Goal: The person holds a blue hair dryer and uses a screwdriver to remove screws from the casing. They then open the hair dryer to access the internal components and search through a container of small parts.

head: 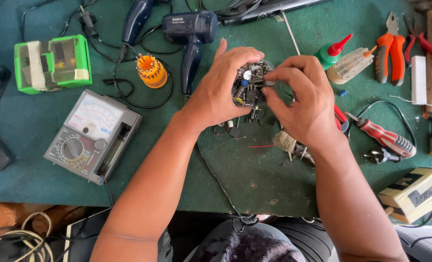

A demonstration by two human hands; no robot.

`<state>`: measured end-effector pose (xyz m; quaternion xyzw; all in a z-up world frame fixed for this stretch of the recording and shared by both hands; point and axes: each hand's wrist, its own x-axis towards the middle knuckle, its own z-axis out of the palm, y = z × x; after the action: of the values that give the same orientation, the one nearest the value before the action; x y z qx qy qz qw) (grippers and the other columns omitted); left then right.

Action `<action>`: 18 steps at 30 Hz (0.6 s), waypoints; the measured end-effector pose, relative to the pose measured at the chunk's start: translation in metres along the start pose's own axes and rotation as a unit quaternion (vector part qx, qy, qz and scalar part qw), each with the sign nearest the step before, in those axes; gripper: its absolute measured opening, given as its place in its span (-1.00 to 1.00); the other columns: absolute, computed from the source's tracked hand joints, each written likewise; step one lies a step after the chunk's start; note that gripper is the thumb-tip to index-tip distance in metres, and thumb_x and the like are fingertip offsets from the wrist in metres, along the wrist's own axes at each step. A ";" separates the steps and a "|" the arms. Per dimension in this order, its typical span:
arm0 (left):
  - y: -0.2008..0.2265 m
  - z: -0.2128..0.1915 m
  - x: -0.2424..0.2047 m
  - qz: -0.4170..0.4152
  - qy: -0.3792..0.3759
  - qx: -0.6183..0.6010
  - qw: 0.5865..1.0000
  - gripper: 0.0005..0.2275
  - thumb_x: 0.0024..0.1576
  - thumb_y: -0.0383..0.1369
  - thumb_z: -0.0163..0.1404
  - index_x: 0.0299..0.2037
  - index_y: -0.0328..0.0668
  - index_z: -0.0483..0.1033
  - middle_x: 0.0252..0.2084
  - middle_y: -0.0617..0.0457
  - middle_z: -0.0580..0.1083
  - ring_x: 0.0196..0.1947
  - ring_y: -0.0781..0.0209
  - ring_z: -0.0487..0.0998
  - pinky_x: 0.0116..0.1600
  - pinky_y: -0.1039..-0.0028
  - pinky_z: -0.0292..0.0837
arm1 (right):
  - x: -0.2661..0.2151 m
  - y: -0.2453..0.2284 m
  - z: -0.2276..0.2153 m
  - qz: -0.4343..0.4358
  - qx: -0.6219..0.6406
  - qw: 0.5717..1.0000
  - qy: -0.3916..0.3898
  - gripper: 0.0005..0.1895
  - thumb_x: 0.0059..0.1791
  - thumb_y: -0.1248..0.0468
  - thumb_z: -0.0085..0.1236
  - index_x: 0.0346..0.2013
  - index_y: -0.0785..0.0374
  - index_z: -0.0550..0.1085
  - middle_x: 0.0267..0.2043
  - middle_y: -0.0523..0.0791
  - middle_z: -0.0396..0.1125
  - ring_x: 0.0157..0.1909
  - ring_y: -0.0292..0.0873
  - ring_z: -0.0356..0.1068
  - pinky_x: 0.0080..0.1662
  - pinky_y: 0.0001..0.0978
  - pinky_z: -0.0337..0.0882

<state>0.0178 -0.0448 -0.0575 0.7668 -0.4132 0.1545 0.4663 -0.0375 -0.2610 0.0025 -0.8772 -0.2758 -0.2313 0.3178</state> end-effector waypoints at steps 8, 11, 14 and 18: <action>-0.004 -0.001 -0.003 -0.009 0.013 -0.019 1.000 -0.24 0.07 -0.50 0.47 0.37 -0.13 0.17 0.42 -0.10 0.36 0.49 -0.10 0.41 0.71 -0.35 -0.26 | -0.005 -0.005 -0.014 -0.073 0.019 0.996 -0.044 -0.83 0.13 0.43 0.34 0.00 0.38 0.57 0.09 0.10 0.46 0.08 0.10 0.47 0.17 -0.06 0.44; -0.005 -0.001 -0.003 -0.016 0.022 -0.018 0.999 -0.28 0.15 -0.38 0.47 0.39 -0.15 0.17 0.43 -0.08 0.35 0.50 -0.07 0.39 0.73 -0.35 -0.21 | -0.003 -0.013 -0.020 -0.083 0.041 0.991 -0.095 -0.86 0.12 0.43 0.28 -0.03 0.38 0.56 0.00 0.04 0.50 0.03 0.07 0.48 0.14 -0.08 0.46; -0.008 0.000 -0.004 -0.034 0.021 -0.023 0.999 -0.22 0.01 -0.48 0.46 0.38 -0.12 0.18 0.41 -0.06 0.35 0.49 -0.04 0.40 0.72 -0.36 -0.20 | -0.003 -0.016 -0.021 -0.101 0.082 0.981 -0.146 -0.89 0.09 0.44 0.29 -0.08 0.33 0.59 -0.01 0.03 0.46 -0.04 0.02 0.49 0.04 -0.13 0.51; -0.007 -0.002 -0.005 -0.036 0.033 -0.026 0.998 -0.21 0.04 -0.47 0.48 0.39 -0.09 0.17 0.42 -0.05 0.35 0.49 -0.03 0.42 0.73 -0.34 -0.16 | -0.007 -0.011 -0.019 -0.080 0.141 0.966 -0.201 -0.82 0.07 0.50 0.19 -0.06 0.31 0.61 -0.01 0.01 0.50 -0.01 0.04 0.49 0.06 -0.14 0.49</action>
<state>0.0207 -0.0394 -0.0642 0.7635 -0.3734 0.1520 0.5045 -0.0540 -0.2692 0.0157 -0.8270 -0.4331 -0.0337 0.3570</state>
